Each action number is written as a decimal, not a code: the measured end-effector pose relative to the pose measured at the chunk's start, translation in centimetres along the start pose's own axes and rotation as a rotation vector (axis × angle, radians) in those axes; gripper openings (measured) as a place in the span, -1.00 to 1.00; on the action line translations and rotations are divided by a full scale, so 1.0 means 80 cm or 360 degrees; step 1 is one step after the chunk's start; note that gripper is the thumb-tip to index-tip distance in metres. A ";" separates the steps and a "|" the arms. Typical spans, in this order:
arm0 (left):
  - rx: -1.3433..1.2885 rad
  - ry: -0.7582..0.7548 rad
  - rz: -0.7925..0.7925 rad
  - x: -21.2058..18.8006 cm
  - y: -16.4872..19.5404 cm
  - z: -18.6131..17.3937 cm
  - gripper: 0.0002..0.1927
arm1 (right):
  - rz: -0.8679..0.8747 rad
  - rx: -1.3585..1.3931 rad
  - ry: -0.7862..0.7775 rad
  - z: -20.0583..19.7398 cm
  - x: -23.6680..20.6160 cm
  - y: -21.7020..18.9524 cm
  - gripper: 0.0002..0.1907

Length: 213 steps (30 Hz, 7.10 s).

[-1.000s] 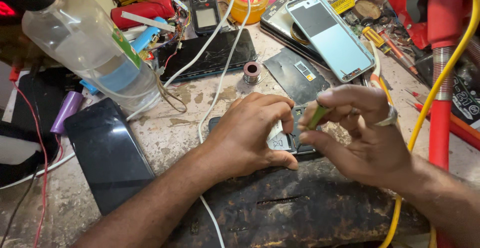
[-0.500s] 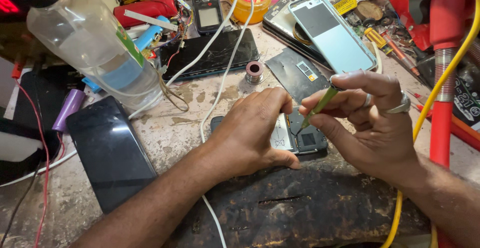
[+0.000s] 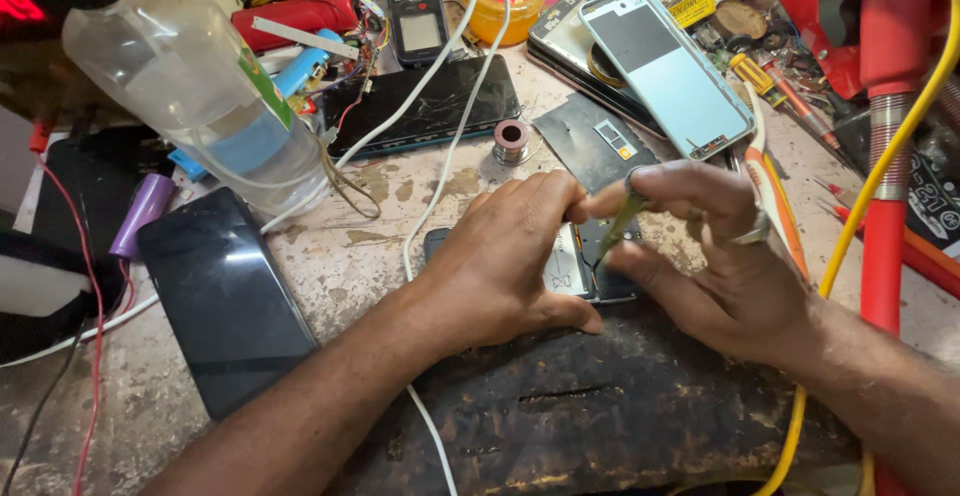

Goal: The person removes the back cover of a smartphone, then uses a screwdriver and tweezers to detach internal components and lift the motherboard from the chassis. The device remains partially disassembled on the workbench.

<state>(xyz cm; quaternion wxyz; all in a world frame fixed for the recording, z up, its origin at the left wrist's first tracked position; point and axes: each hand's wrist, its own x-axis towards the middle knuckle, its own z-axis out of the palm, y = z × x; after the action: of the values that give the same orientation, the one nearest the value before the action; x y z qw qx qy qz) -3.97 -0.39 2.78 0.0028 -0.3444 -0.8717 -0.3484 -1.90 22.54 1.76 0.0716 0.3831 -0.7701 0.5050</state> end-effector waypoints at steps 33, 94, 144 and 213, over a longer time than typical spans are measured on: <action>-0.0028 0.0038 0.0064 -0.001 -0.004 0.003 -0.18 | -0.0063 -0.0021 0.0135 0.001 0.010 0.002 -0.46; -0.0048 -0.0131 -0.0008 0.001 -0.007 -0.005 0.07 | 0.1106 -0.1092 0.0247 -0.055 0.002 -0.005 -0.58; 0.0053 -0.0063 -0.0184 -0.004 0.003 -0.008 0.02 | 0.1341 -0.1718 -0.0733 0.033 0.093 -0.067 -0.43; 0.0318 0.0785 0.0269 -0.017 -0.001 -0.093 -0.81 | 0.0679 -0.0535 0.0125 -0.011 0.020 -0.025 -0.79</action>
<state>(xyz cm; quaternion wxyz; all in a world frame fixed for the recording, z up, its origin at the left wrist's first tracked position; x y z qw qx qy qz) -4.72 -5.77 8.04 0.2780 -0.3188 -0.8429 -0.3324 -1.93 22.07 4.39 0.0561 0.1751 -0.9030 0.3883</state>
